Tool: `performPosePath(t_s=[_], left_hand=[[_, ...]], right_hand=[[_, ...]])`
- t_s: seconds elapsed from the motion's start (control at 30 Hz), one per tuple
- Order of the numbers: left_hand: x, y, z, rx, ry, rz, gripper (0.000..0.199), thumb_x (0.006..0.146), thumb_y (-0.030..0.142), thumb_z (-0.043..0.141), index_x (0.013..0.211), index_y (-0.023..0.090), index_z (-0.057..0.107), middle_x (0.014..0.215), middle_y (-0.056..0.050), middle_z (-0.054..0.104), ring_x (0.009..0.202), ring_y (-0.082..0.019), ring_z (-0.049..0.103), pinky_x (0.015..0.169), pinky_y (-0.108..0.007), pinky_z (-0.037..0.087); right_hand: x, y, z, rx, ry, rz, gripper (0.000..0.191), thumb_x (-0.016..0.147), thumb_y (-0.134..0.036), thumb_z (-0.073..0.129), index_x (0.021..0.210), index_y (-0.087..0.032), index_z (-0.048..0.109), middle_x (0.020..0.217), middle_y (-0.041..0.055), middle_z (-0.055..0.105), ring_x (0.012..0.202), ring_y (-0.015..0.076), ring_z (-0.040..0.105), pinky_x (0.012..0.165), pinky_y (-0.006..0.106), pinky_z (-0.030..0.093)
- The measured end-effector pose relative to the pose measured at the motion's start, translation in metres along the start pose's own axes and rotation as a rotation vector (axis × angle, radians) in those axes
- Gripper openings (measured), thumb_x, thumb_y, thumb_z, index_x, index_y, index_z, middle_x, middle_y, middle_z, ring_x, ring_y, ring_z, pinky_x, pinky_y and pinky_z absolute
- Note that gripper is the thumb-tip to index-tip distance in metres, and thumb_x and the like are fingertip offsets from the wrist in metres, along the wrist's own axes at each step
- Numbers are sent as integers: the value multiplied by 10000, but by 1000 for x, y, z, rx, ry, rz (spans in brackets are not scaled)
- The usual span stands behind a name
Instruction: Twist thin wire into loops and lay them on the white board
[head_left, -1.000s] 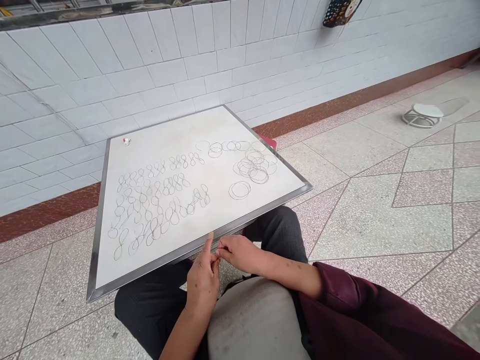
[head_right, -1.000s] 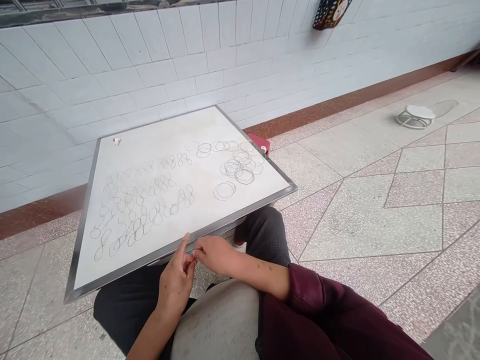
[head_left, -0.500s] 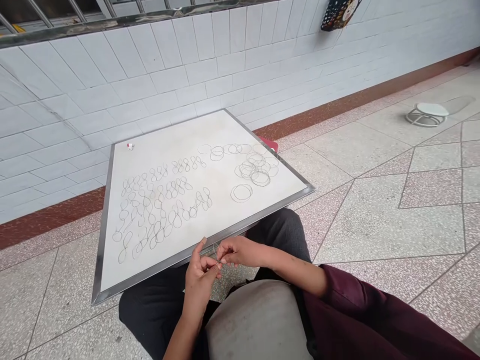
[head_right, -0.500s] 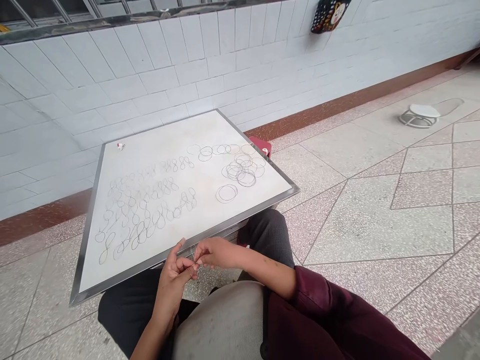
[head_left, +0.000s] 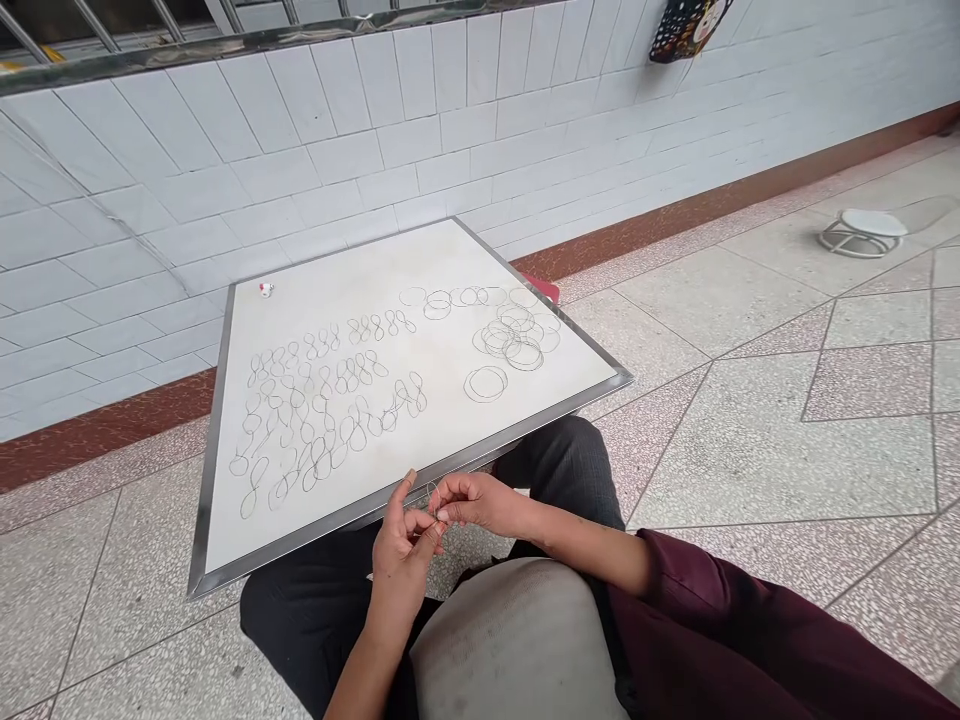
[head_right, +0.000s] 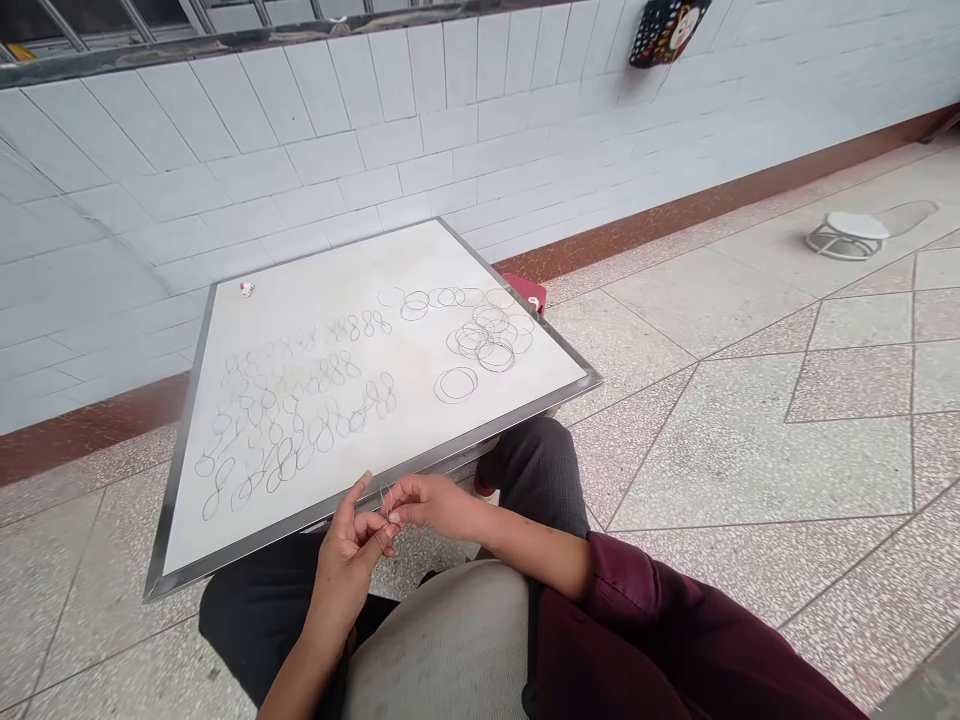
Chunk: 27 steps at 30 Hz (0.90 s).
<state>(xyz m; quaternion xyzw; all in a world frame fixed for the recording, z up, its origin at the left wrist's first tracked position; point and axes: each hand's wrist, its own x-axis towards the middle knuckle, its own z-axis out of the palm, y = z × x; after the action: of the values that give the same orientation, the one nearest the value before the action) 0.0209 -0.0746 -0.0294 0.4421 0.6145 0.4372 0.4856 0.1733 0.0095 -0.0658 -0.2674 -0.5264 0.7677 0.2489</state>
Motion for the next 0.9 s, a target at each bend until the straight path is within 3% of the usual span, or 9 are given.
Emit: performPosePath(t_s=[0.27, 0.53, 0.73, 0.9], left_hand=[[0, -10, 3, 283, 102, 130, 608, 856, 376, 569, 1436, 243, 444, 687, 36, 582, 628, -176, 536, 680, -309, 442], [-1, -7, 3, -89, 95, 23, 691, 800, 344, 660, 1422, 215, 388, 669, 50, 596, 625, -156, 516, 642, -268, 423], [-5, -1, 4, -175, 50, -14, 679, 793, 311, 690, 1389, 180, 392, 641, 62, 581, 619, -136, 513, 706, -279, 440], [-5, -3, 6, -207, 50, -27, 630, 795, 309, 672, 1357, 171, 423, 626, 67, 554, 595, -135, 510, 655, -277, 448]], right_hand=[[2, 8, 10, -86, 88, -46, 195, 771, -331, 723, 857, -175, 645, 763, -12, 617, 716, 127, 554, 689, 273, 432], [0, 0, 7, 56, 34, -32, 378, 744, -428, 769, 974, -171, 614, 808, -13, 616, 689, 112, 577, 642, 259, 416], [-3, -4, 7, 74, 4, -60, 352, 732, -408, 794, 896, -156, 610, 765, -18, 610, 675, 101, 562, 612, 238, 396], [-5, -4, 10, 77, 2, -60, 356, 733, -420, 791, 853, -168, 569, 700, -38, 572, 641, 101, 528, 573, 230, 382]])
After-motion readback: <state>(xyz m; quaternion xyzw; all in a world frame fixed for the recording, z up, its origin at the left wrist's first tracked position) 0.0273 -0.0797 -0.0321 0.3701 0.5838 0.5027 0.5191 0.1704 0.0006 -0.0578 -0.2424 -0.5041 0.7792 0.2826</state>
